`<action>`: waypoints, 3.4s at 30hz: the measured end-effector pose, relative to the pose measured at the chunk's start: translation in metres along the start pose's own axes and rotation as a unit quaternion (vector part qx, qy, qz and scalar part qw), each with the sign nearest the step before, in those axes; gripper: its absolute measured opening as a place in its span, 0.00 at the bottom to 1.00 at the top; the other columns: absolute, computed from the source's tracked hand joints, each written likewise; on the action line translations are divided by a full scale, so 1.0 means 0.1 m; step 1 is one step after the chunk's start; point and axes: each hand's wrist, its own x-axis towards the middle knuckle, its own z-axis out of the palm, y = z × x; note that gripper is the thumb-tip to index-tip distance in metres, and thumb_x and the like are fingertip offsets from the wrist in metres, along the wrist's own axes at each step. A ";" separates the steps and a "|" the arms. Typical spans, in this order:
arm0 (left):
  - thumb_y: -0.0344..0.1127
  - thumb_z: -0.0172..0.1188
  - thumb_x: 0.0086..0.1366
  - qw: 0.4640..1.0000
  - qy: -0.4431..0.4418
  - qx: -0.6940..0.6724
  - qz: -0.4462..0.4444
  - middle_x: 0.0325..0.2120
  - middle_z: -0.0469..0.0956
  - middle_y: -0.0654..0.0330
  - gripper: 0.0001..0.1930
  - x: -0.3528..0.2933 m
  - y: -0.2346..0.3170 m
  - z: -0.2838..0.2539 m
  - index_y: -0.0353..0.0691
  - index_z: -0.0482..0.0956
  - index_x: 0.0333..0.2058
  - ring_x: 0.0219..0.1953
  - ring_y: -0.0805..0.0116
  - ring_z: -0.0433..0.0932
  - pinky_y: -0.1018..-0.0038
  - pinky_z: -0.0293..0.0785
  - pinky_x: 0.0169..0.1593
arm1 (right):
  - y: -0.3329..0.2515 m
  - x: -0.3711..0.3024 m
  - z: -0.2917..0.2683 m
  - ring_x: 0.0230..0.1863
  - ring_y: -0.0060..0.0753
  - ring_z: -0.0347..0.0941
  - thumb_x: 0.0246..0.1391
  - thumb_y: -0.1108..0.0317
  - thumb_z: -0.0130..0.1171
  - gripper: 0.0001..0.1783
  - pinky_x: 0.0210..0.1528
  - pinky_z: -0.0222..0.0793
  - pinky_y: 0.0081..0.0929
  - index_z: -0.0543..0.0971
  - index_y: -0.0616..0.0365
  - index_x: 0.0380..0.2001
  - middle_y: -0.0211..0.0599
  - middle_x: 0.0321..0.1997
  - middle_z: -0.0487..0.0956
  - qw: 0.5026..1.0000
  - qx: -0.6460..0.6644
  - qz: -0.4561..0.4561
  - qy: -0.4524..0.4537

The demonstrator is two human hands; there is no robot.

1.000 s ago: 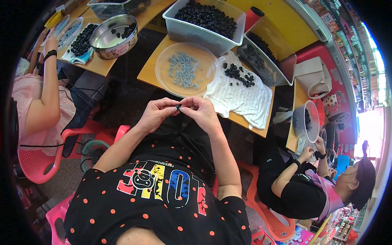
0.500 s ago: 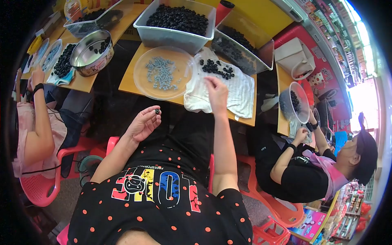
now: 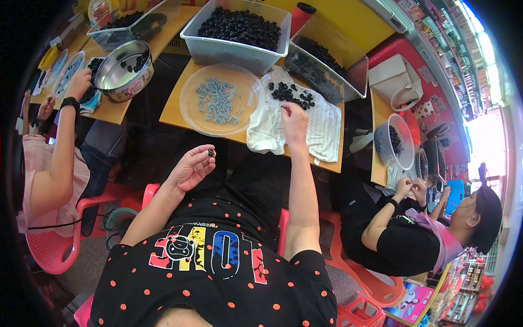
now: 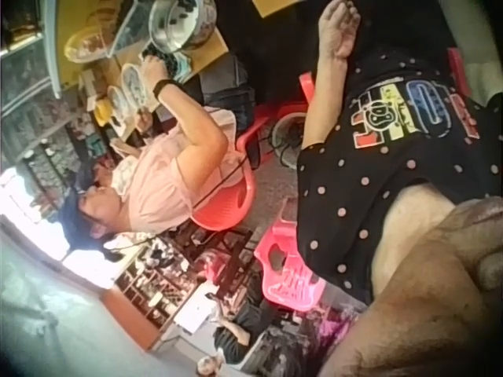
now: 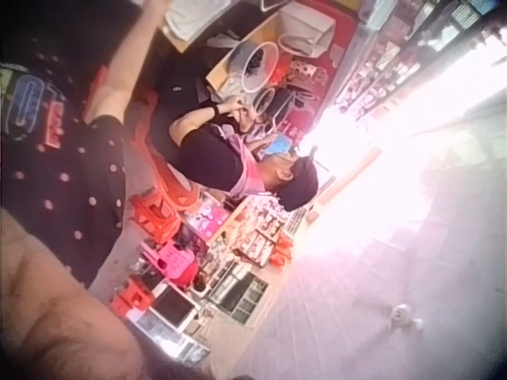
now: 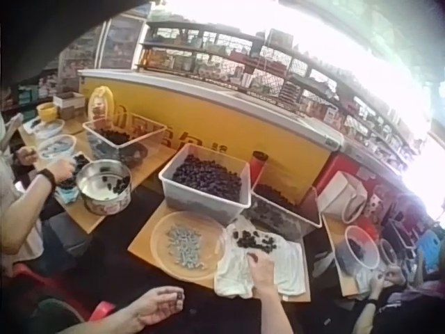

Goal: The person assembles components by picking silver pins and black plastic parts from containers and inserting the pins into the black parts by hand.

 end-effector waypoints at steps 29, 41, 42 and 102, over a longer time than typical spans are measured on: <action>0.27 0.59 0.60 0.987 0.048 0.145 0.056 0.29 0.79 0.60 0.08 -0.12 0.04 0.24 0.35 0.79 0.39 0.31 0.75 0.78 0.78 0.77 0.38 | -1.50 -1.12 -0.31 0.28 0.20 0.73 0.40 0.80 0.66 0.09 0.32 0.69 0.17 0.79 0.62 0.28 0.32 0.28 0.78 0.938 0.317 -0.057 -0.125; 0.27 0.63 0.57 0.987 -0.046 0.131 -0.076 0.30 0.78 0.61 0.16 -0.04 0.16 0.03 0.37 0.71 0.43 0.28 0.76 0.76 0.81 0.75 0.35 | -1.24 -1.14 -0.14 0.43 0.19 0.69 0.42 0.80 0.65 0.18 0.42 0.67 0.15 0.79 0.63 0.40 0.32 0.47 0.73 0.815 0.450 0.063 -0.359; 0.26 0.63 0.56 0.986 -0.052 0.128 -0.089 0.32 0.78 0.59 0.18 -0.03 0.16 0.01 0.36 0.69 0.45 0.29 0.75 0.77 0.81 0.76 0.36 | -1.24 -1.15 -0.13 0.44 0.23 0.71 0.42 0.81 0.64 0.18 0.45 0.68 0.18 0.79 0.63 0.41 0.34 0.46 0.75 0.801 0.467 0.075 -0.367; 0.30 0.55 0.64 0.936 0.001 0.350 0.030 0.36 0.79 0.59 0.10 0.45 0.24 0.79 0.37 0.76 0.43 0.37 0.73 0.79 0.78 0.75 0.42 | 0.76 0.14 -0.12 0.39 0.41 0.72 0.42 0.70 0.63 0.07 0.42 0.64 0.37 0.79 0.53 0.29 0.36 0.31 0.79 0.991 -0.101 -0.041 0.077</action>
